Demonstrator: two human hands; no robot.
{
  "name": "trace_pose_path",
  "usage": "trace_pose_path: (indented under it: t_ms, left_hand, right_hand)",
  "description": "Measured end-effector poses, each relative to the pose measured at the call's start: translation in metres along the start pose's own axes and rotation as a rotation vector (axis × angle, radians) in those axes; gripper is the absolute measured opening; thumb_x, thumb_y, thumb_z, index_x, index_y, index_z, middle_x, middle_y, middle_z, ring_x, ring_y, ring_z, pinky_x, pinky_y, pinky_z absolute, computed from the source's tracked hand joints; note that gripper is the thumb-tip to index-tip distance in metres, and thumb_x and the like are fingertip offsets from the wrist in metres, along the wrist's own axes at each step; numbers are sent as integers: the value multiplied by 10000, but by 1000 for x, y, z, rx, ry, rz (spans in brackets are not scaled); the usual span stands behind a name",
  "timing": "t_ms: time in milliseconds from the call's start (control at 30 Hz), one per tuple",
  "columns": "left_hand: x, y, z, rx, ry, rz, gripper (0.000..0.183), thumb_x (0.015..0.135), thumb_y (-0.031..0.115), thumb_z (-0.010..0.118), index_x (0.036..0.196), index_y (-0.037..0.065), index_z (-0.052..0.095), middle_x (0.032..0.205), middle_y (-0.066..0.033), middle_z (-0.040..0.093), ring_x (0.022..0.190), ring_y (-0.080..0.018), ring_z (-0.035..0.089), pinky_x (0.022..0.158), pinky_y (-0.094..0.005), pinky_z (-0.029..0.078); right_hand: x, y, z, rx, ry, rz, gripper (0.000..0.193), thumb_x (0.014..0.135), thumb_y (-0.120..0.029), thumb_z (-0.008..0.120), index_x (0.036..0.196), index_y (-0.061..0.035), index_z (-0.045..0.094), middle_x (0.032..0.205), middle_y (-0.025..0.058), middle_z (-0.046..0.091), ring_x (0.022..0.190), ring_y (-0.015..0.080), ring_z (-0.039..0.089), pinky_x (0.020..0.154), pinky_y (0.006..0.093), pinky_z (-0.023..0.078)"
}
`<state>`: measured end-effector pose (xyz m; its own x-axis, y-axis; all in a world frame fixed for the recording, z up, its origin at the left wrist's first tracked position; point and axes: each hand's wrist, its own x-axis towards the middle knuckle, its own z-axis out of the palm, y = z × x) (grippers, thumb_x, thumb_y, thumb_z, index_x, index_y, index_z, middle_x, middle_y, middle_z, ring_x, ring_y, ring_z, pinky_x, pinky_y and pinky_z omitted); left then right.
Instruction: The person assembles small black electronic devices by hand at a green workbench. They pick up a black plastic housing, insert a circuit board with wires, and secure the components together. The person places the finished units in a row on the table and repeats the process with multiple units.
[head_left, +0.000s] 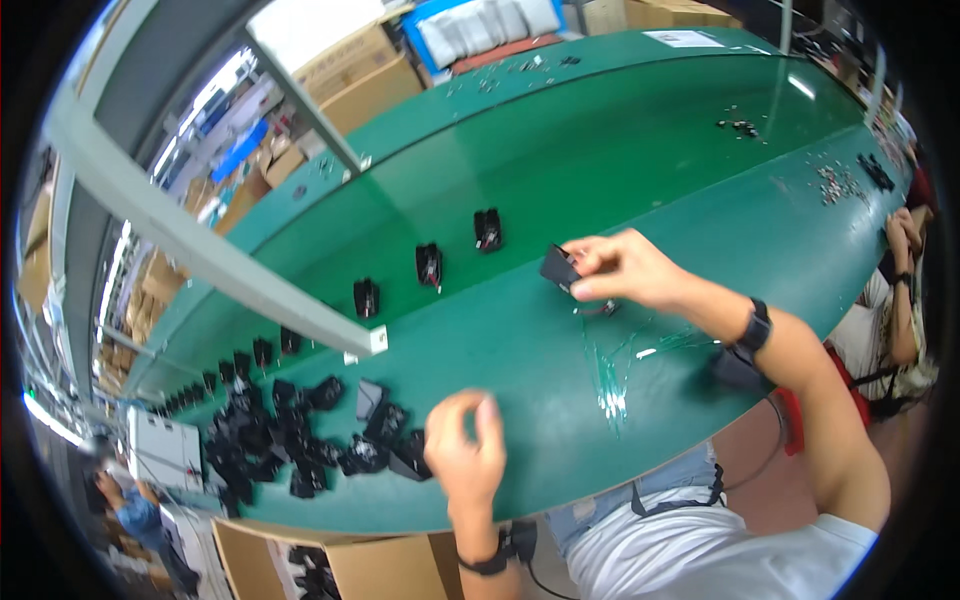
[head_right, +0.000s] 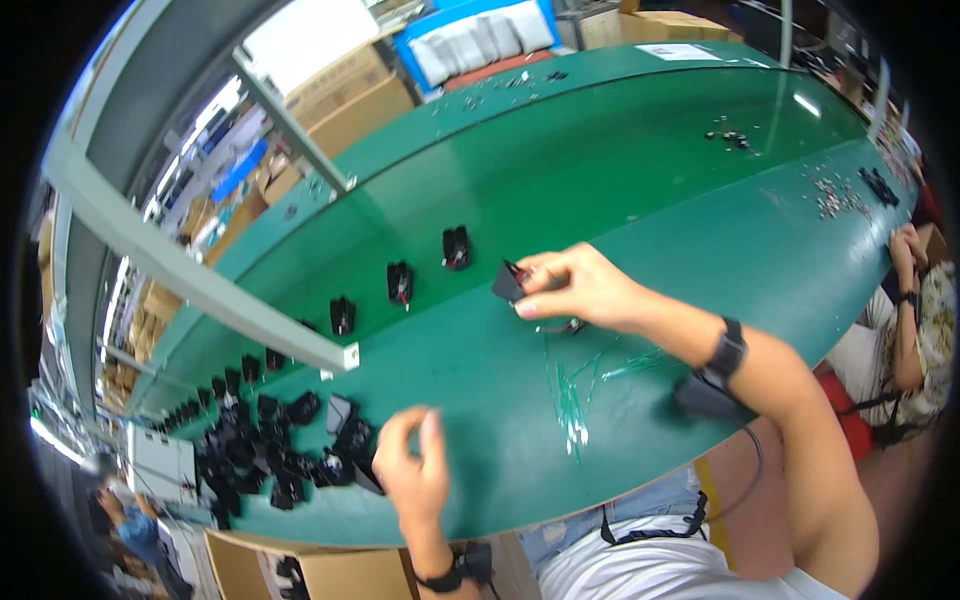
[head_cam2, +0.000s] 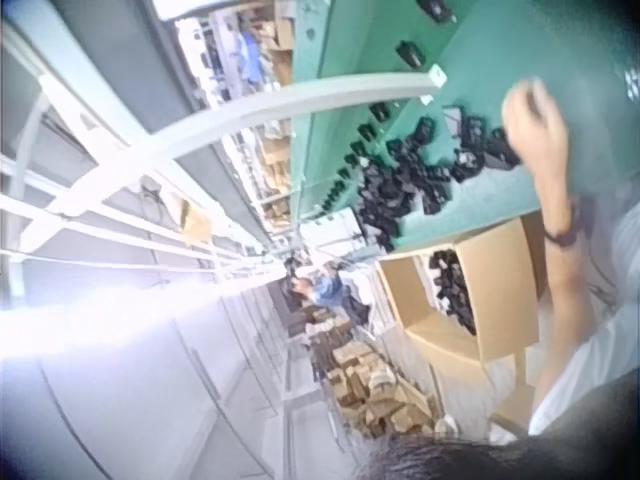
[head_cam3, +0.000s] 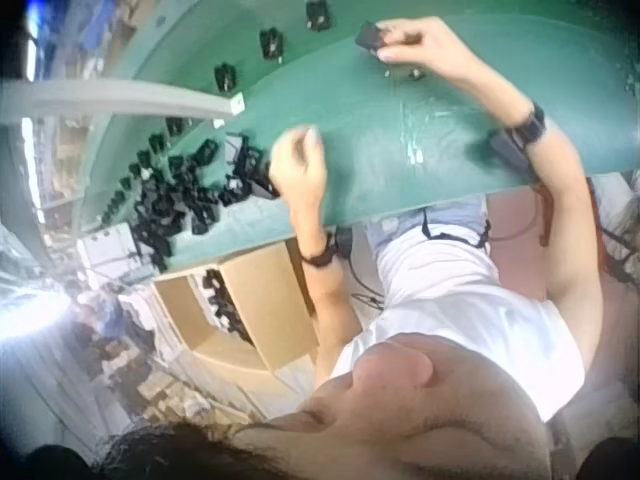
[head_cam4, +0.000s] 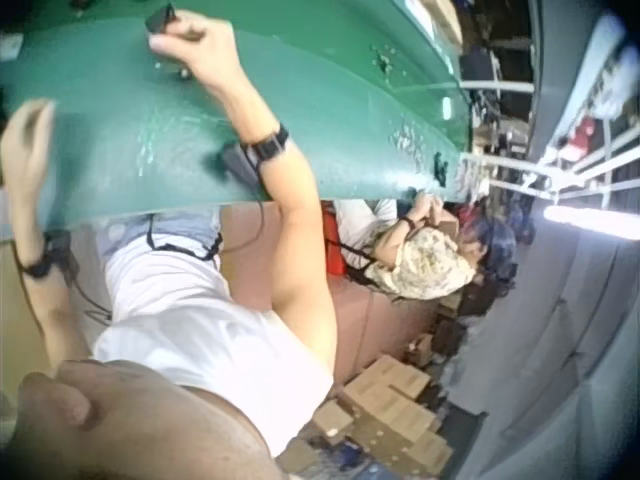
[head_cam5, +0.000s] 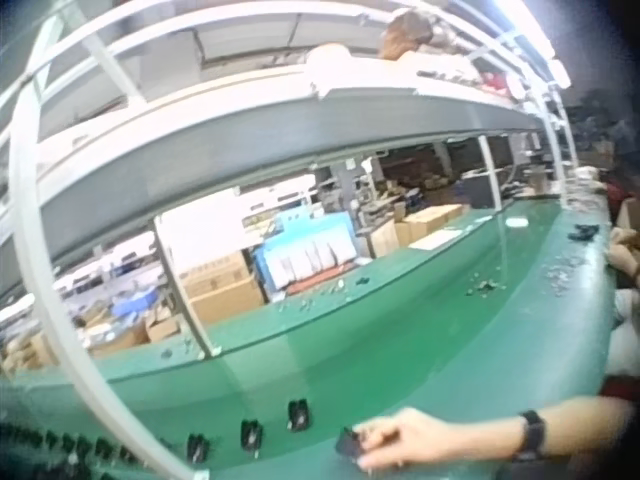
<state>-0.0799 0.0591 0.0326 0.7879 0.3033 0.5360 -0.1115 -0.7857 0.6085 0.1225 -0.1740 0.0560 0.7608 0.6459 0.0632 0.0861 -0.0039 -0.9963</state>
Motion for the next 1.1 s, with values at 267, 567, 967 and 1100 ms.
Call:
trace_pose_path:
  t_ms: [267,567,967,1100]
  left_hand:
    - [-12,137,-86,-14,-44,442,287,985,162,486,1096,-24,674,1085,-174,650,1026,-319,627,890,-385,516]
    - [-6,119,-31,20,-514,424,288,952,155,541,1136,-34,657,1130,-203,641,1062,-356,616,930,-421,496]
    - [1,78,-32,150,-657,189,342,908,145,613,1189,-48,633,1191,-243,630,1111,-406,602,985,-470,470]
    - [-10,66,-31,253,-638,86,369,893,142,638,1207,-52,625,1211,-256,627,1127,-423,597,1003,-486,462]
  right_hand:
    - [141,91,-51,-984,346,-350,273,647,-349,872,750,-117,772,1187,149,667,1048,353,599,902,441,513]
    - [132,105,-57,-1015,210,-361,441,694,-353,836,1043,-93,770,1507,218,429,1340,394,438,1107,451,413]
    - [30,88,-316,-1307,1180,19,618,741,-379,762,1241,-48,614,1395,231,464,1301,429,432,1077,504,418]
    - [11,101,-400,-1288,1251,412,914,754,-617,726,1455,-103,445,1519,243,337,1361,458,367,1123,519,372]
